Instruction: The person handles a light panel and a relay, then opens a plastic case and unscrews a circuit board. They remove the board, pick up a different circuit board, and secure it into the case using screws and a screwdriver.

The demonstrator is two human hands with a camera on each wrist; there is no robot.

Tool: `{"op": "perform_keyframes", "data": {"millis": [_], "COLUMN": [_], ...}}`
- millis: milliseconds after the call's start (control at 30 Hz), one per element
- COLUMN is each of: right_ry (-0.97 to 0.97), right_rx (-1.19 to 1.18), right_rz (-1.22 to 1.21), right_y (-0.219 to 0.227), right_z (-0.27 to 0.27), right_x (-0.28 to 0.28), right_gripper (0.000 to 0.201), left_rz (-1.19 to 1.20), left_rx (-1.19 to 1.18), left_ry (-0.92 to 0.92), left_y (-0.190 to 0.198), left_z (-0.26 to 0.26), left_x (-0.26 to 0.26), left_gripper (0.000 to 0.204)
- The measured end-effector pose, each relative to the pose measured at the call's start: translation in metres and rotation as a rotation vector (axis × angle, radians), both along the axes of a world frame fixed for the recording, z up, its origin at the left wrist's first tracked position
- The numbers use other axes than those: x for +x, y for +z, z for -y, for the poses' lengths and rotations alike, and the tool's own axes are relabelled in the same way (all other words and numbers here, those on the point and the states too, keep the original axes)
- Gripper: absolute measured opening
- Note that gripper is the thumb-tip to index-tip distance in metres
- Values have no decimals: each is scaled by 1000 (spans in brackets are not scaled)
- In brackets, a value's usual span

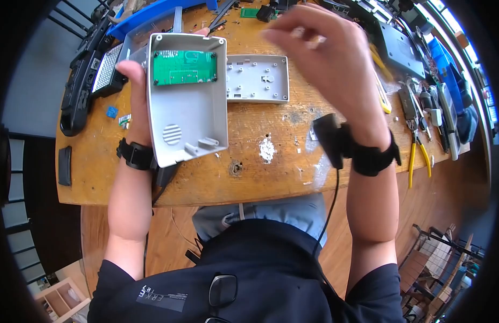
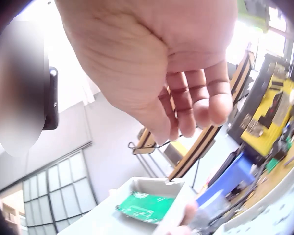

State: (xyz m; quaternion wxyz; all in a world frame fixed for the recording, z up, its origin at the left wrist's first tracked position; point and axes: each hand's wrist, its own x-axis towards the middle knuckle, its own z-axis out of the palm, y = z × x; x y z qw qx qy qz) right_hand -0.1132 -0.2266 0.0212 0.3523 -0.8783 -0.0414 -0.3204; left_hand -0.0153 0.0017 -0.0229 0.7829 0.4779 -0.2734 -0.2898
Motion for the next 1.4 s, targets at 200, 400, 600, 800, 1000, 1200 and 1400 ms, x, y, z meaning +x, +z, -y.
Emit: {"op": "perform_keyframes", "data": {"millis": [200, 400, 600, 800, 1000, 1200, 1400], "right_ry": [277, 220, 193, 206, 199, 187, 163], "right_rx": [-38, -27, -19, -5, -183, -338, -443], "right_rz": [173, 241, 286, 311, 360, 301, 365], "right_y": [-3, -12, -22, -28, -32, -27, -24], "right_z": [-55, -61, -60, -60, -55, -53, -55], "right_x": [17, 21, 22, 22, 24, 18, 16], "right_gripper": [13, 12, 13, 10, 17, 17, 25], "left_rz": [92, -81, 97, 45, -18, -127, -527], "left_rx": [233, 135, 421, 418, 384, 351, -90], "left_ry": [-15, -191, -55, -65, -32, -7, -219], "left_y": [3, 5, 9, 9, 5, 13, 9], "left_z": [-6, -10, -4, -2, -2, 5, 3], "left_x": [-8, -15, -21, -26, -30, -41, -32], "left_gripper": [112, 113, 111, 108, 106, 99, 87]}}
